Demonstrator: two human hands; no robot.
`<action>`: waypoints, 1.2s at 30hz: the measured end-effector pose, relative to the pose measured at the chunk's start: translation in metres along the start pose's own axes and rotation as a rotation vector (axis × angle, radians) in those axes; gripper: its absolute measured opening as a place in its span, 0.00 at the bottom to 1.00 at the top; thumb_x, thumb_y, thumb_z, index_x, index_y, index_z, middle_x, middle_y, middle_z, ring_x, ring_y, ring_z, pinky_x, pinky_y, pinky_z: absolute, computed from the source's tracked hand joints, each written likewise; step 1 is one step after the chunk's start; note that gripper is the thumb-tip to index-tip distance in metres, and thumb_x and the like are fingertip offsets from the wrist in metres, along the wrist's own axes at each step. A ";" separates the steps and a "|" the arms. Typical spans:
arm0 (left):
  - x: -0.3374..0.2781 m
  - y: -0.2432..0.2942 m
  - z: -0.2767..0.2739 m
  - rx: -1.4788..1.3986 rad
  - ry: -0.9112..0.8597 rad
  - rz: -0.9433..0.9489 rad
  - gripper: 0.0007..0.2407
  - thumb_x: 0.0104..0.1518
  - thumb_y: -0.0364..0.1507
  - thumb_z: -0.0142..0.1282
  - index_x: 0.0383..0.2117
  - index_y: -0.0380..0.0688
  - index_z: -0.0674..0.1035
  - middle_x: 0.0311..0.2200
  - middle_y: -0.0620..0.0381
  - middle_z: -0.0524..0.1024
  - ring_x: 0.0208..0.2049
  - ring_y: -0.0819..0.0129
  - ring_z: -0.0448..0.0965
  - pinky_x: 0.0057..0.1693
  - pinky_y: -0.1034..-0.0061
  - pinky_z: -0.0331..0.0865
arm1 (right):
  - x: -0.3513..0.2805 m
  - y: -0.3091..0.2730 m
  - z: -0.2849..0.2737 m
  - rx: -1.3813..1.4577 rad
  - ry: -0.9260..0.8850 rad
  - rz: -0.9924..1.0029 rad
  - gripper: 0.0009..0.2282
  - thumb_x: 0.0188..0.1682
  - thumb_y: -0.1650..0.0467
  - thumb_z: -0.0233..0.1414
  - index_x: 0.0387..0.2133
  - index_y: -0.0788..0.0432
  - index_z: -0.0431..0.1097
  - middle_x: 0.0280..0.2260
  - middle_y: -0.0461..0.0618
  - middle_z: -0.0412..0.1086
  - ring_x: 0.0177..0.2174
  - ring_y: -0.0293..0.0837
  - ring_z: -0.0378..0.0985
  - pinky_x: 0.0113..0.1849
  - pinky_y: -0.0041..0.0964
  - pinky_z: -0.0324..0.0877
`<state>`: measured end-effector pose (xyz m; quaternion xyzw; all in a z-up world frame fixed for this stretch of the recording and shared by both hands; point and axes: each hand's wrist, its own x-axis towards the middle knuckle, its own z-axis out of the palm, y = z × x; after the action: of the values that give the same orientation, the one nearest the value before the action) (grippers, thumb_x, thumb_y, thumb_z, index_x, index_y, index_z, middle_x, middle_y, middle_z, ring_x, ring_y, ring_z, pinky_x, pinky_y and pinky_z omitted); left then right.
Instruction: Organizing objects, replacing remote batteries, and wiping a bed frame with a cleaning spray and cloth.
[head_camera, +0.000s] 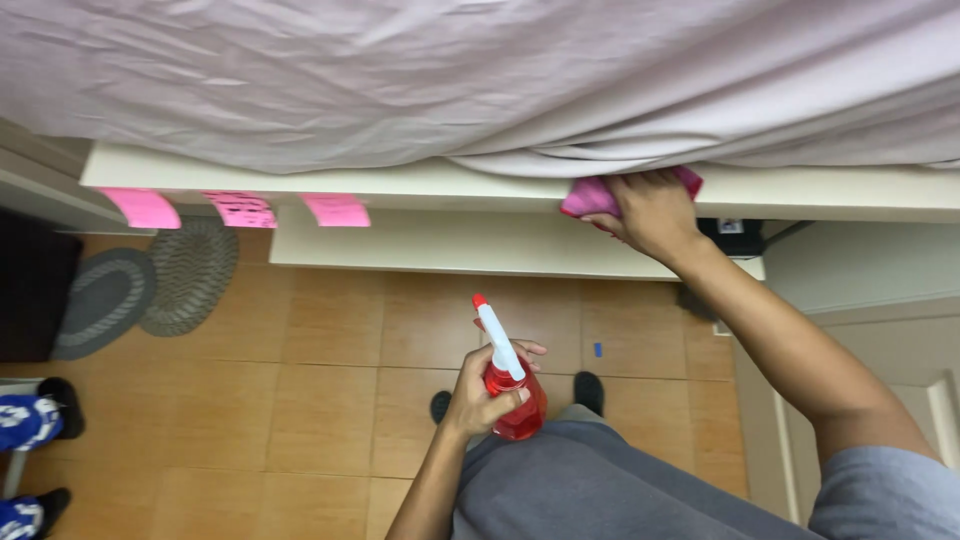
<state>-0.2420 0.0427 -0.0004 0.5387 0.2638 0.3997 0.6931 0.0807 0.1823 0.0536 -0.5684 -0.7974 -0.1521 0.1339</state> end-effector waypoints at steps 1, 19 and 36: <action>-0.008 0.007 -0.015 -0.002 0.002 -0.012 0.18 0.46 0.35 0.64 0.40 0.37 0.77 0.51 0.42 0.78 0.46 0.61 0.80 0.56 0.64 0.75 | 0.019 -0.025 0.005 0.017 -0.040 -0.009 0.36 0.41 0.49 0.60 0.57 0.60 0.68 0.49 0.62 0.72 0.47 0.60 0.76 0.49 0.53 0.71; -0.083 0.046 -0.149 -0.054 0.064 0.032 0.19 0.48 0.36 0.65 0.41 0.36 0.77 0.49 0.39 0.78 0.48 0.59 0.80 0.57 0.63 0.74 | 0.129 -0.181 0.032 0.107 -0.010 -0.117 0.34 0.43 0.51 0.57 0.61 0.53 0.65 0.44 0.56 0.74 0.36 0.56 0.80 0.36 0.49 0.76; -0.038 0.036 -0.142 -0.109 0.090 0.097 0.19 0.49 0.36 0.65 0.42 0.35 0.76 0.50 0.37 0.77 0.47 0.59 0.81 0.58 0.62 0.74 | 0.213 -0.263 0.068 0.288 -0.121 -0.152 0.33 0.48 0.46 0.55 0.53 0.61 0.68 0.50 0.67 0.69 0.49 0.67 0.71 0.49 0.63 0.65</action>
<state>-0.3855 0.0909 -0.0083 0.4940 0.2462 0.4704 0.6885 -0.2392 0.3126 0.0493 -0.4897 -0.8581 -0.0114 0.1539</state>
